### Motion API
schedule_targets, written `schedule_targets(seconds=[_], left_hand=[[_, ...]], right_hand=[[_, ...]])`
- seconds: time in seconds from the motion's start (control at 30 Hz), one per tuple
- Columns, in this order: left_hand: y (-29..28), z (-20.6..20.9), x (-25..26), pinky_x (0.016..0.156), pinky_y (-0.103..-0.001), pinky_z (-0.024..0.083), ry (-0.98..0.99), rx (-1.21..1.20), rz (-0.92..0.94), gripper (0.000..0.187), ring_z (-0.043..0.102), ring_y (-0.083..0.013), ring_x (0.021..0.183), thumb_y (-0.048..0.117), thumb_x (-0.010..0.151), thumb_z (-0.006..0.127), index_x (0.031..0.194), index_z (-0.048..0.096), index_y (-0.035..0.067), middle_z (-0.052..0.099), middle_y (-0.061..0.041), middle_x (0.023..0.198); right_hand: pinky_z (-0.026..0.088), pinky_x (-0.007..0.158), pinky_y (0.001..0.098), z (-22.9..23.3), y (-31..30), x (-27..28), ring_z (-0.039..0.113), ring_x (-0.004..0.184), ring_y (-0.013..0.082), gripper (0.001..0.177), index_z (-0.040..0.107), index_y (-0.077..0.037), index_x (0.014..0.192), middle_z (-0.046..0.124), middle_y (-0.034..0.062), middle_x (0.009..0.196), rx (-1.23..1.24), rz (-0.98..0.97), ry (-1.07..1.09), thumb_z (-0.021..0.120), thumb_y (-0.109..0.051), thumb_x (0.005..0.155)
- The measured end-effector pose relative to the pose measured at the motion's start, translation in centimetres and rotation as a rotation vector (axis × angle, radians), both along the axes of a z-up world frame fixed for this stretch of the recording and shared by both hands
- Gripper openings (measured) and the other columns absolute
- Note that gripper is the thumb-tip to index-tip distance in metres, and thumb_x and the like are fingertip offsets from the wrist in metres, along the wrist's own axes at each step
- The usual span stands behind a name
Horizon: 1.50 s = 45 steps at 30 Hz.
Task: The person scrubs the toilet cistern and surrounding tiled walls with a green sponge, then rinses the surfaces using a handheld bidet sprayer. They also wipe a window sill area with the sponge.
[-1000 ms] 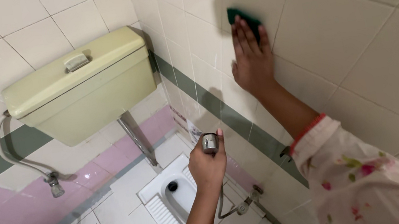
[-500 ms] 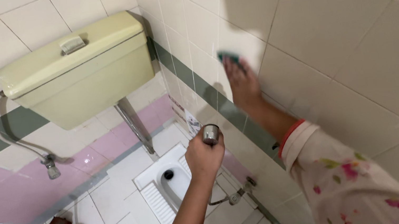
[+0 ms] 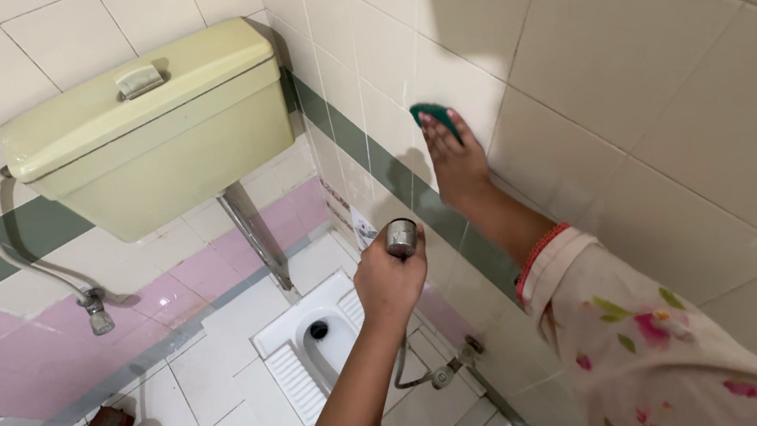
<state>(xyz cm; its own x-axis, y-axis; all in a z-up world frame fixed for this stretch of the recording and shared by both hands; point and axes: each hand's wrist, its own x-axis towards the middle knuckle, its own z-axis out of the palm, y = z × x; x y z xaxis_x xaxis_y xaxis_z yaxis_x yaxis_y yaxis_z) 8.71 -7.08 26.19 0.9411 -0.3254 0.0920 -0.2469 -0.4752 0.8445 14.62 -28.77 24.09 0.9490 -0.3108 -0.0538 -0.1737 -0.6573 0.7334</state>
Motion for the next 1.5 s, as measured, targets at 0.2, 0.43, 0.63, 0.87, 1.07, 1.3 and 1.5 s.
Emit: schedule_targets(seconds=[0.2,0.43,0.63,0.87,1.07,1.3,1.5], left_hand=[[-0.2,-0.4,1.9,0.079,-0.047,0.057,0.034,0.042,0.004,0.038,0.073,-0.0392,0.086,0.049,0.087,0.068,0.101,0.076,0.015,0.076,-0.017,0.085],[-0.9,-0.7,4.5,0.076,-0.047,0.056,0.040,-0.075,-0.016,0.036,0.071,-0.0397,0.084,0.048,0.088,0.067,0.103,0.075,0.015,0.075,-0.015,0.084],[-2.2,-1.8,8.3,0.074,-0.046,0.055,0.057,-0.095,-0.039,0.033,0.071,-0.0396,0.082,0.044,0.088,0.070,0.099,0.076,0.014,0.075,-0.015,0.083],[-2.2,-1.3,13.7,0.067,-0.045,0.055,0.071,-0.182,-0.077,0.033,0.072,-0.0381,0.077,0.044,0.089,0.071,0.098,0.075,0.013,0.074,-0.015,0.080],[-2.4,-0.1,16.5,0.068,-0.045,0.055,0.125,-0.135,-0.103,0.037,0.072,-0.0376,0.075,0.048,0.092,0.067,0.094,0.072,0.011,0.073,-0.014,0.076],[-2.8,0.0,18.1,0.067,-0.045,0.055,0.179,-0.085,-0.138,0.041,0.071,-0.0375,0.076,0.052,0.091,0.066,0.094,0.073,0.012,0.074,-0.013,0.079],[-3.0,-0.6,19.4,0.068,-0.045,0.055,0.191,-0.073,-0.146,0.043,0.071,-0.0359,0.074,0.054,0.091,0.066,0.093,0.073,0.012,0.074,-0.013,0.077]], right_hand=[[-0.005,0.120,0.0526,3.4,-0.7,2.1,0.002,0.157,0.0285,0.075,0.009,0.010,0.158,0.003,0.0198,0.170,-0.062,-0.013,-0.134,0.033,-0.026,0.097],[0.006,0.127,0.0480,10.6,-2.7,4.5,0.016,0.161,0.0275,0.078,0.018,0.013,0.161,0.017,0.0228,0.173,0.088,0.212,-0.710,0.044,-0.016,0.093],[0.017,0.125,0.0379,-3.8,-5.4,11.2,0.029,0.150,0.0201,0.060,0.022,0.003,0.162,0.028,0.0113,0.168,-0.450,0.071,-0.192,0.030,-0.023,0.109],[0.011,0.128,0.0418,-8.8,-5.8,11.0,0.020,0.156,0.0171,0.069,0.020,-0.002,0.162,0.019,0.0070,0.172,-0.337,0.046,-0.007,0.038,-0.032,0.103],[0.004,0.128,0.0525,9.8,-4.1,13.1,0.026,0.161,0.0248,0.088,0.021,0.003,0.166,0.025,0.0164,0.175,-0.192,0.191,-0.623,0.054,-0.042,0.099],[0.013,0.123,0.0470,4.8,-3.1,18.6,0.023,0.152,0.0280,0.075,0.020,0.004,0.164,0.020,0.0183,0.169,-0.276,0.036,-0.218,0.046,-0.029,0.102],[0.009,0.127,0.0430,-3.3,-2.5,17.9,0.016,0.155,0.0175,0.062,0.016,-0.001,0.158,0.015,0.0060,0.171,-0.148,0.091,0.065,0.032,-0.028,0.104]])
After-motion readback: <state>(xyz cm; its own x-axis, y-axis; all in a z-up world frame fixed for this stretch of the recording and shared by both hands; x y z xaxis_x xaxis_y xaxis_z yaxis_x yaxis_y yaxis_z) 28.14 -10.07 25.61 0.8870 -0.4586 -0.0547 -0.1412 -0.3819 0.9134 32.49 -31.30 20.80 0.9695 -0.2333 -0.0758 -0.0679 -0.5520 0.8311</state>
